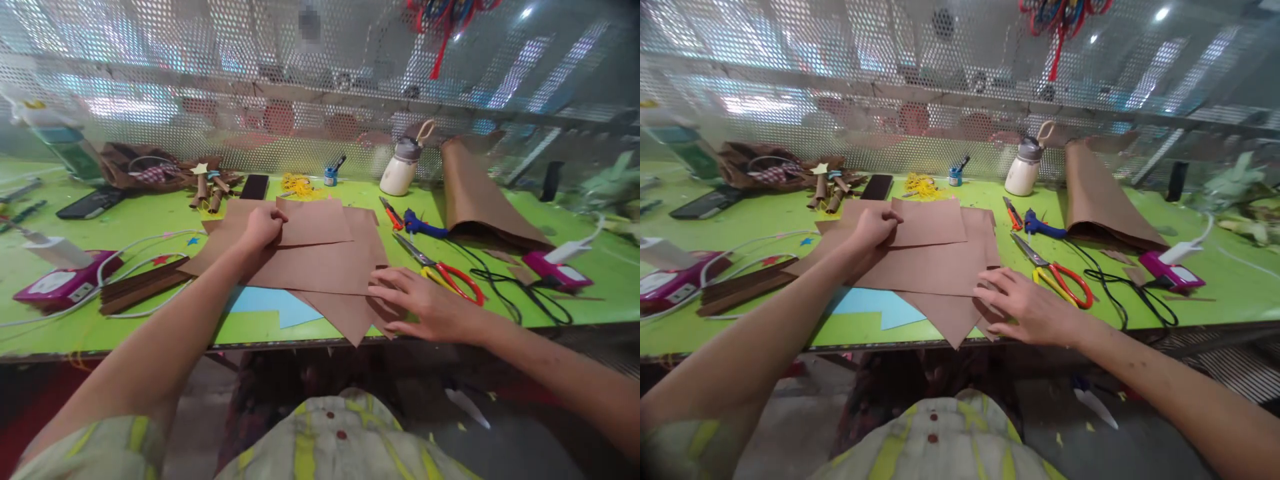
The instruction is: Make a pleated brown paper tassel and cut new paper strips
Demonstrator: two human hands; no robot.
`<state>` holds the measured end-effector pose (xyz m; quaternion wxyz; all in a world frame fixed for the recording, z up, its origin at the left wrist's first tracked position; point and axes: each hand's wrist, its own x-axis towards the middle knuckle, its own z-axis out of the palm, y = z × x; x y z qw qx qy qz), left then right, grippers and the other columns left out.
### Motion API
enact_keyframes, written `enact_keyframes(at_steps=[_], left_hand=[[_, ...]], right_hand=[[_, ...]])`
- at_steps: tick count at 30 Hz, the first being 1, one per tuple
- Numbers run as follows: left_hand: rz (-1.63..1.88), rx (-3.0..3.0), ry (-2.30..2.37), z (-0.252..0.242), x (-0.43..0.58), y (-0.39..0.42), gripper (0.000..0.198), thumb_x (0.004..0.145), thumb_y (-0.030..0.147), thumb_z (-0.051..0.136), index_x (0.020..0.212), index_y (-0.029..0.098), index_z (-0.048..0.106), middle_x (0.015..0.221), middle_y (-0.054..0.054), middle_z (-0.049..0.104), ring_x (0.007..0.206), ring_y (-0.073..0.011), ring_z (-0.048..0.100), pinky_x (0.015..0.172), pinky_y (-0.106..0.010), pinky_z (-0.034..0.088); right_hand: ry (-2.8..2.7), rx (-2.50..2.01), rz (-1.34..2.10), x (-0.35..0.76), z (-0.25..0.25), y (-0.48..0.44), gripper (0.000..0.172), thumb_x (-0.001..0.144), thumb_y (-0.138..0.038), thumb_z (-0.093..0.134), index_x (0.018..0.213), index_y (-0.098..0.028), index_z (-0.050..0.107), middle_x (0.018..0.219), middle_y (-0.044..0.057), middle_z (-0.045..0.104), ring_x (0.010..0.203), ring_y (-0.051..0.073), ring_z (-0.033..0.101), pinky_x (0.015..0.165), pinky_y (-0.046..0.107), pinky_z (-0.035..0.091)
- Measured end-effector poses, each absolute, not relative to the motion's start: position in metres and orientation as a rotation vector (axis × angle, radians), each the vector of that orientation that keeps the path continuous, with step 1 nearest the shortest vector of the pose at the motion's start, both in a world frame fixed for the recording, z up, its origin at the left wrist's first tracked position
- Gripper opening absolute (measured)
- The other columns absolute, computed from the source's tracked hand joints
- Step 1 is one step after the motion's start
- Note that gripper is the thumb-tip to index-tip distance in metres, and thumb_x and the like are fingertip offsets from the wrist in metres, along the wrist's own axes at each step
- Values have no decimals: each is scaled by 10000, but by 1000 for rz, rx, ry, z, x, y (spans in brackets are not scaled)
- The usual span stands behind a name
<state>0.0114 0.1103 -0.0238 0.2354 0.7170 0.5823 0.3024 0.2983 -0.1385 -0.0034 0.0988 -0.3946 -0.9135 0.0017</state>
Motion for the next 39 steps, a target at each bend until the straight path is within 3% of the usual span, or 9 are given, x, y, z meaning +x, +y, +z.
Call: enact_keyframes(at_steps=[4,9,12,15,19,31,36,39], left_hand=[[886,2112,1626,-18,12,108,291,673,129,475,815,160,726,461,7,580,566,-162,607,683,-249,494],[924,2279,1634,-16,12,109,300,677,119,469,806,162,737,779,-55,712,783,-201,643,778,-273,483],[901,2380,1596,-18,10,109,315,683,107,463,818,171,740,891,-66,719,878,-220,635,825,-285,470],[886,2411,1590,-20,9,107,314,708,116,457,834,172,739,904,-66,716,873,-218,636,825,-286,470],[891,2434,1599,-23,7,105,301,731,134,460,840,176,737,923,-62,711,889,-216,631,834,-284,467],[892,2461,1578,-24,6,101,296,727,132,468,845,173,737,894,-63,716,855,-215,635,810,-284,476],[866,2451,1571,-24,7,101,299,735,134,463,849,171,737,912,-69,713,865,-218,635,824,-290,476],[850,2448,1573,-27,7,100,292,733,137,466,828,171,740,916,-74,708,870,-219,635,838,-295,476]], right_hand=[[-2732,-1144,0,286,-10,-139,508,833,-293,598,1304,-142,484,1345,184,466,1243,304,431,1001,484,425],[-2714,-1206,-157,276,-13,-142,352,869,-156,492,1217,-135,537,1297,179,514,1196,294,477,958,477,458],[-2747,-1268,-144,271,-8,-144,295,871,-222,533,1150,-134,565,1219,170,568,1114,289,536,893,455,500],[-2760,-1322,-143,263,-1,-151,295,829,-278,605,1092,-145,587,1157,159,600,1062,297,563,853,448,510],[-2756,-1270,-192,256,0,-156,209,837,-223,569,1031,-156,608,1081,148,629,1031,284,570,869,432,482],[-2806,-1322,-471,259,-24,-139,289,817,-27,471,1054,-99,619,1120,184,616,972,280,545,784,398,467],[-2713,-1330,-691,261,-31,-111,310,867,-43,426,1115,-49,612,1194,195,578,1024,306,480,795,413,448],[-2621,-1397,-751,260,-29,-103,300,882,-62,410,1100,-58,617,1085,190,589,950,293,466,788,418,427]])
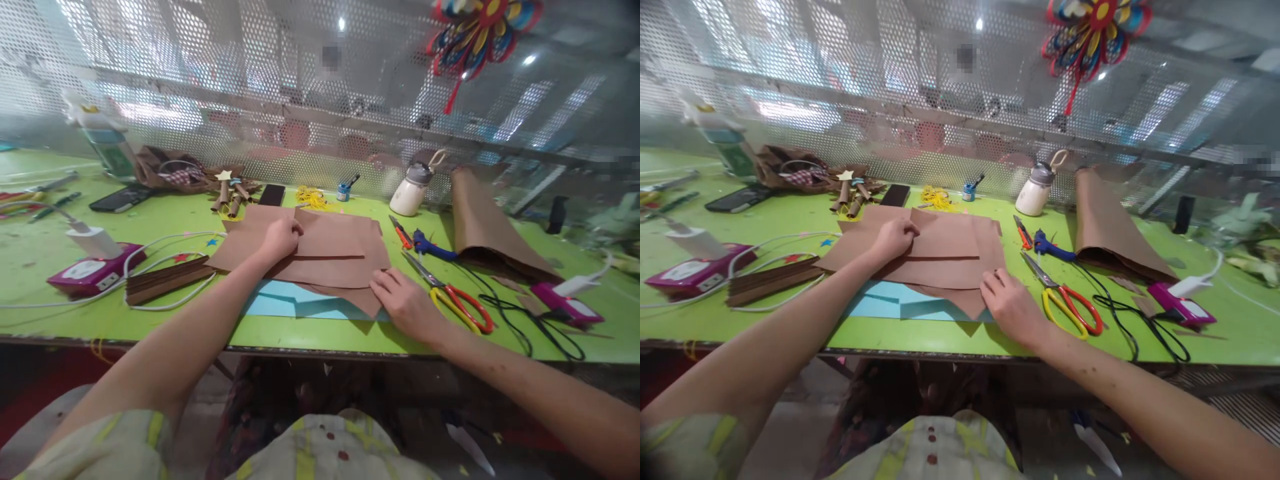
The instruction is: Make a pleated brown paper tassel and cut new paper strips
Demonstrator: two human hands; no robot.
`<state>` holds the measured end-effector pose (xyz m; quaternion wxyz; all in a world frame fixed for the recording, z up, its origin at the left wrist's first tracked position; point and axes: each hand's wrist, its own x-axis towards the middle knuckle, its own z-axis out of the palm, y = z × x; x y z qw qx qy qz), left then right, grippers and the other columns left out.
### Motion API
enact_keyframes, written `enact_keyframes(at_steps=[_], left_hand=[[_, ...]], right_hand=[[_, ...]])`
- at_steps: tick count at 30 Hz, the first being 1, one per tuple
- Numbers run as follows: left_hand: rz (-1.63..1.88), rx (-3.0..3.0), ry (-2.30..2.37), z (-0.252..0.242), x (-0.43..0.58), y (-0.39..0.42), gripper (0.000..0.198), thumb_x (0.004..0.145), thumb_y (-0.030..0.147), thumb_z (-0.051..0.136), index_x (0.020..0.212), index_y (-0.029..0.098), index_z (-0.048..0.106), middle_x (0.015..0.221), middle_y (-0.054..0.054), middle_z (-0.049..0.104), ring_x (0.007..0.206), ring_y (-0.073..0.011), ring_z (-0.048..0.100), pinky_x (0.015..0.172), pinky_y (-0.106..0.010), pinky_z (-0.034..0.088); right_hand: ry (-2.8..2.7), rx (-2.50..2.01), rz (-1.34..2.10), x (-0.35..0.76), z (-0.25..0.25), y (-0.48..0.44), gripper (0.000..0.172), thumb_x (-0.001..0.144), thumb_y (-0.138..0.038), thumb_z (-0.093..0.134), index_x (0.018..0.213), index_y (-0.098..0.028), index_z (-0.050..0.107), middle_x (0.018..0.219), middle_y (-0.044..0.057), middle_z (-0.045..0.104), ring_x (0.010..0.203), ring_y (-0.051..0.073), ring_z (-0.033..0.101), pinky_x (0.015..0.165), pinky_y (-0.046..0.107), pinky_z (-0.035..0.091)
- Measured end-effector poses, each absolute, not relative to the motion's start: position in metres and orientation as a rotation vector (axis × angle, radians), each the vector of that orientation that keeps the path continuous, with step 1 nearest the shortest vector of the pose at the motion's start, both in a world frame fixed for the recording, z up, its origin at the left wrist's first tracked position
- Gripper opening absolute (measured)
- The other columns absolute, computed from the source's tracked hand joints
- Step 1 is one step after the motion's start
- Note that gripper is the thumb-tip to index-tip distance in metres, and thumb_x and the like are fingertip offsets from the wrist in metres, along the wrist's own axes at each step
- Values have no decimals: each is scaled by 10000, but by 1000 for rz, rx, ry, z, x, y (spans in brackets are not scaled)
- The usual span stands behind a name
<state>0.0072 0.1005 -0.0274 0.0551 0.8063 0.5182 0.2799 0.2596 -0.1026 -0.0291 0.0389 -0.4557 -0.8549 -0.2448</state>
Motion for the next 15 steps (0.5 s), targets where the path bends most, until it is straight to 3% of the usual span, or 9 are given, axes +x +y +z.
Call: enact_keyframes(at_steps=[4,6,8,11,15], left_hand=[[843,2427,1584,-28,6,100,299,728,132,464,834,176,740,897,-68,707,862,-211,639,833,-282,480],[845,2408,1588,-27,5,101,298,732,136,463,834,175,740,891,-66,711,857,-210,642,827,-278,482],[841,2391,1587,-26,5,101,295,731,135,464,831,173,740,887,-64,716,853,-211,645,825,-279,482],[829,2374,1579,-25,6,98,301,722,121,463,834,174,737,837,-57,720,820,-204,649,802,-272,485],[812,2375,1564,-25,8,88,302,719,114,459,833,173,732,770,-52,712,760,-193,649,743,-261,492]], right_hand=[[-2663,-1403,-690,254,-27,-114,282,879,-78,431,1095,-91,612,852,123,557,817,254,450,707,379,398],[-2695,-1373,-630,252,-27,-121,252,873,-89,456,1066,-117,616,850,104,545,812,243,447,700,363,383],[-2672,-1381,-626,252,-29,-124,176,859,-83,474,906,-140,634,825,95,538,807,239,444,689,355,366],[-2633,-1377,-691,253,-33,-114,197,816,-38,499,687,-159,586,769,92,538,778,234,445,649,346,343],[-2607,-1461,-713,256,-39,-100,177,748,5,538,698,-155,596,780,91,565,785,231,475,639,337,349]])
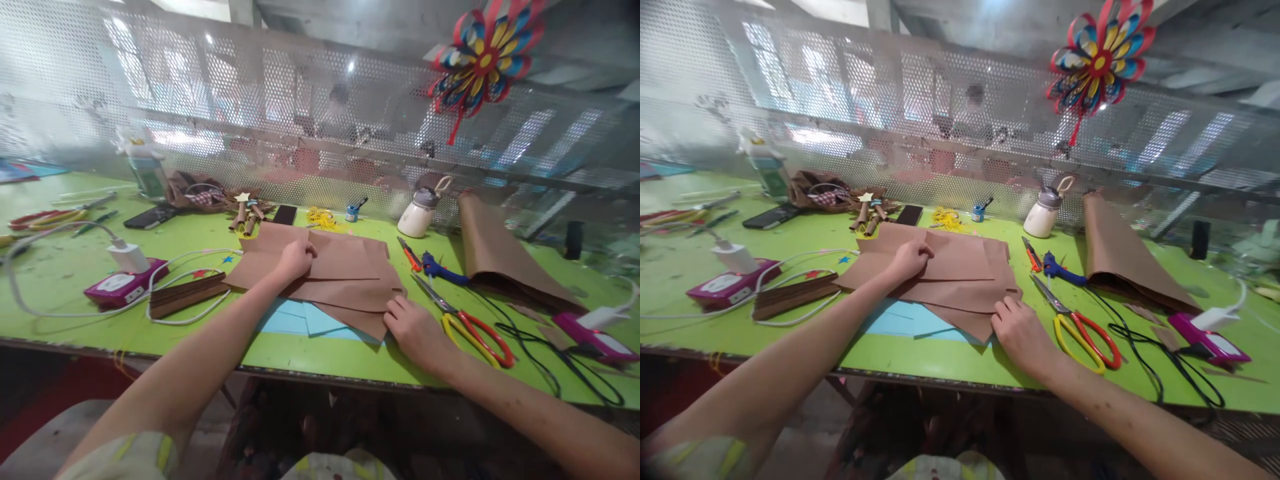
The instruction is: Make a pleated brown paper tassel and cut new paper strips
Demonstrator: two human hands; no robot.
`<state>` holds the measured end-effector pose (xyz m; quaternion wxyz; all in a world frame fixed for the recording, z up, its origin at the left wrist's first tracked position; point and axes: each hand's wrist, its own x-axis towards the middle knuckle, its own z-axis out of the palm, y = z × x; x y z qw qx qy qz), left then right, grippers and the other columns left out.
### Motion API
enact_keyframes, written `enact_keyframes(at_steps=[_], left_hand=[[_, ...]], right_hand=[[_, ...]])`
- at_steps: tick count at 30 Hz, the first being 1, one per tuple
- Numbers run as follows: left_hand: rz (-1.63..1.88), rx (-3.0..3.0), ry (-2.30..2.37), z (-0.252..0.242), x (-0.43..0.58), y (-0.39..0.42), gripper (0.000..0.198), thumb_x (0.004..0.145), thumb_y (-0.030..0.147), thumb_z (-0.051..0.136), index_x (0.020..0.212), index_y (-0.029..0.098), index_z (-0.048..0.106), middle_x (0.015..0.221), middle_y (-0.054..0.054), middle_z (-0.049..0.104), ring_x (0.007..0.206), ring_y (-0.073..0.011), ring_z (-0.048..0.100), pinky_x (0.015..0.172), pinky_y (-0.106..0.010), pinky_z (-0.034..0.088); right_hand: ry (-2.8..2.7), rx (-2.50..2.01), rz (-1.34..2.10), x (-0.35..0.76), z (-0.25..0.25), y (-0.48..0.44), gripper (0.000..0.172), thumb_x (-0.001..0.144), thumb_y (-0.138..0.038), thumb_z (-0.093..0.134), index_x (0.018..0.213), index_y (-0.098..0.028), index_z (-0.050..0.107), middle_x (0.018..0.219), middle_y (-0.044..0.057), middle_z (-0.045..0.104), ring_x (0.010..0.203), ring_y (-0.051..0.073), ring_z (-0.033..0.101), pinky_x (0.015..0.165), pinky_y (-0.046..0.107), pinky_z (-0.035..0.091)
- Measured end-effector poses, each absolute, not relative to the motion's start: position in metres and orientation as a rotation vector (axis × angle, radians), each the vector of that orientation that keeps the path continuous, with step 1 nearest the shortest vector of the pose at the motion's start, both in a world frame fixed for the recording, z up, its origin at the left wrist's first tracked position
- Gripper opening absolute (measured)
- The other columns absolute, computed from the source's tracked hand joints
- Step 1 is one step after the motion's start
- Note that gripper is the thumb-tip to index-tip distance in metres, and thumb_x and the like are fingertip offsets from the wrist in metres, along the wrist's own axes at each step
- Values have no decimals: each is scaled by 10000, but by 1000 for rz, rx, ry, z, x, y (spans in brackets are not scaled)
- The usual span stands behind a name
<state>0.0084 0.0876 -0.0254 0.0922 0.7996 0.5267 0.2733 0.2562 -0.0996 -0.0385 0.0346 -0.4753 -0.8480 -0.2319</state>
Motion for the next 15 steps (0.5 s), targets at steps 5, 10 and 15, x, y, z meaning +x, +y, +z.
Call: enact_keyframes(at_steps=[5,10,15], left_hand=[[792,2431,1512,-27,7,73,280,735,135,458,780,180,730,865,-72,701,773,-196,640,747,-274,490],[773,2435,1471,-27,7,65,267,728,136,470,775,185,728,834,-71,687,774,-195,626,758,-273,487],[825,2370,1456,-27,10,53,258,746,136,472,775,199,721,872,-63,695,854,-203,628,815,-288,483]], right_hand=[[-2672,-1509,-468,265,-18,-116,143,752,-56,562,787,-174,636,791,69,605,803,234,520,692,354,400],[-2548,-1412,-136,259,17,-95,212,814,-88,499,944,-176,642,905,73,644,882,219,563,766,354,463],[-2335,-1203,-97,235,-2,-23,209,857,-178,528,1032,-168,641,1057,109,644,1033,230,558,916,426,450]])
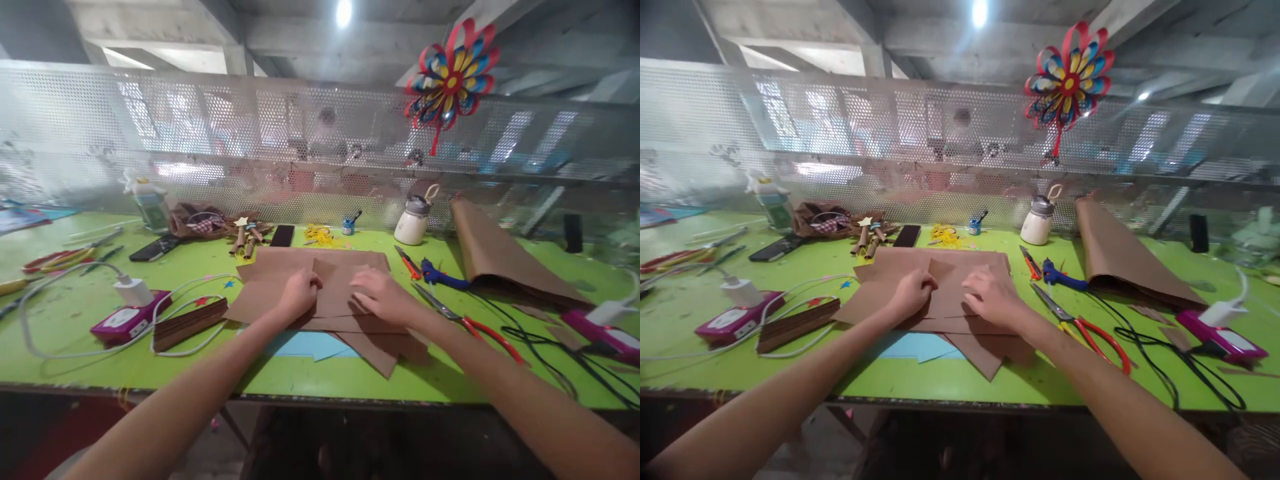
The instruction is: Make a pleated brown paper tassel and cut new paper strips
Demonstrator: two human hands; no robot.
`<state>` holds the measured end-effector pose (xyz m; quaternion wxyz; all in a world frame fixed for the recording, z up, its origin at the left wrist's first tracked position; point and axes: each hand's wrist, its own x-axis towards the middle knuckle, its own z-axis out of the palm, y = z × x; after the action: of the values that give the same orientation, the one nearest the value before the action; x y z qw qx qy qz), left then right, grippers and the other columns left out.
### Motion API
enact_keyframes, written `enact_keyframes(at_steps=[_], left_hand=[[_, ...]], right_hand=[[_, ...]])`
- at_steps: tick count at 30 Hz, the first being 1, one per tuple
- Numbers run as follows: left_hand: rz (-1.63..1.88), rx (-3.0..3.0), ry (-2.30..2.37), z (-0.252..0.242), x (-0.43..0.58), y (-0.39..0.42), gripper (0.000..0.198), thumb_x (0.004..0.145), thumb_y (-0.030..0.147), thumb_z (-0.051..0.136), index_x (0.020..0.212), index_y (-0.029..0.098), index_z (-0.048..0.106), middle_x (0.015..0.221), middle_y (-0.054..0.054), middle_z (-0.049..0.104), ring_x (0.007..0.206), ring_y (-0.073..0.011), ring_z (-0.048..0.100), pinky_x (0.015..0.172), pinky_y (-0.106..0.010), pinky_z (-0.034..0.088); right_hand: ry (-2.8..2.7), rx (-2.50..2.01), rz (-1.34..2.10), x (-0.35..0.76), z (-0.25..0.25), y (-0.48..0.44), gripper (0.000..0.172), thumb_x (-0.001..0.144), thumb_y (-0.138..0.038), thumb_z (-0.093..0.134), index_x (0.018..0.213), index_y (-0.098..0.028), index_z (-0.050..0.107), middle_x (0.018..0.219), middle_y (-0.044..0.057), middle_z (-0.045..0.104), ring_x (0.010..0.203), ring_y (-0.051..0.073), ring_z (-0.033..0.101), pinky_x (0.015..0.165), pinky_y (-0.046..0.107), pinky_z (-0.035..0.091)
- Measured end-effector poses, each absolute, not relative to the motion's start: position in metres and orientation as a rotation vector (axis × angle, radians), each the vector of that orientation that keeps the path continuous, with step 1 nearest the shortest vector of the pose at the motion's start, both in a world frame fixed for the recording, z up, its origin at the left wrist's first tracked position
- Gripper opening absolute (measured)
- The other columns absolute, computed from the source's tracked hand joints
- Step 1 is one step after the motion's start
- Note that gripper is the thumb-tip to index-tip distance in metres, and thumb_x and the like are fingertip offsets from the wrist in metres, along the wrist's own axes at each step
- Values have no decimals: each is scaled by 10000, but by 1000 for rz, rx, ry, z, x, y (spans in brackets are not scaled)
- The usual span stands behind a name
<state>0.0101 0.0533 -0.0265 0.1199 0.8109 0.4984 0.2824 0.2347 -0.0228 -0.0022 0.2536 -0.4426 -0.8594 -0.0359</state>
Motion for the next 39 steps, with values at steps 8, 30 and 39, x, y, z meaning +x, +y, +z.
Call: enact_keyframes(at_steps=[8,30,39], left_hand=[[731,2215,1283,-35,-8,37,211,755,151,505,785,181,712,733,-8,694,656,-132,626,643,-221,492],[648,2455,1725,23,-117,10,346,854,372,446,1045,191,672,1030,-66,683,894,-193,633,829,-277,466],[99,2440,1897,16,-200,-29,592,821,492,483,1320,174,505,1181,-125,620,1061,-278,580,906,-360,431]], right_hand=[[-2396,-1255,-92,220,-48,-54,314,903,-331,520,1140,-144,610,1164,154,589,1093,274,470,921,478,433],[-2629,-1116,233,216,-40,-54,486,881,-423,520,1311,-198,537,1398,132,473,1301,307,363,1075,536,295],[-2646,-1113,259,214,-30,-52,454,852,-336,550,1266,-153,574,1330,139,540,1266,298,415,1070,500,338]])
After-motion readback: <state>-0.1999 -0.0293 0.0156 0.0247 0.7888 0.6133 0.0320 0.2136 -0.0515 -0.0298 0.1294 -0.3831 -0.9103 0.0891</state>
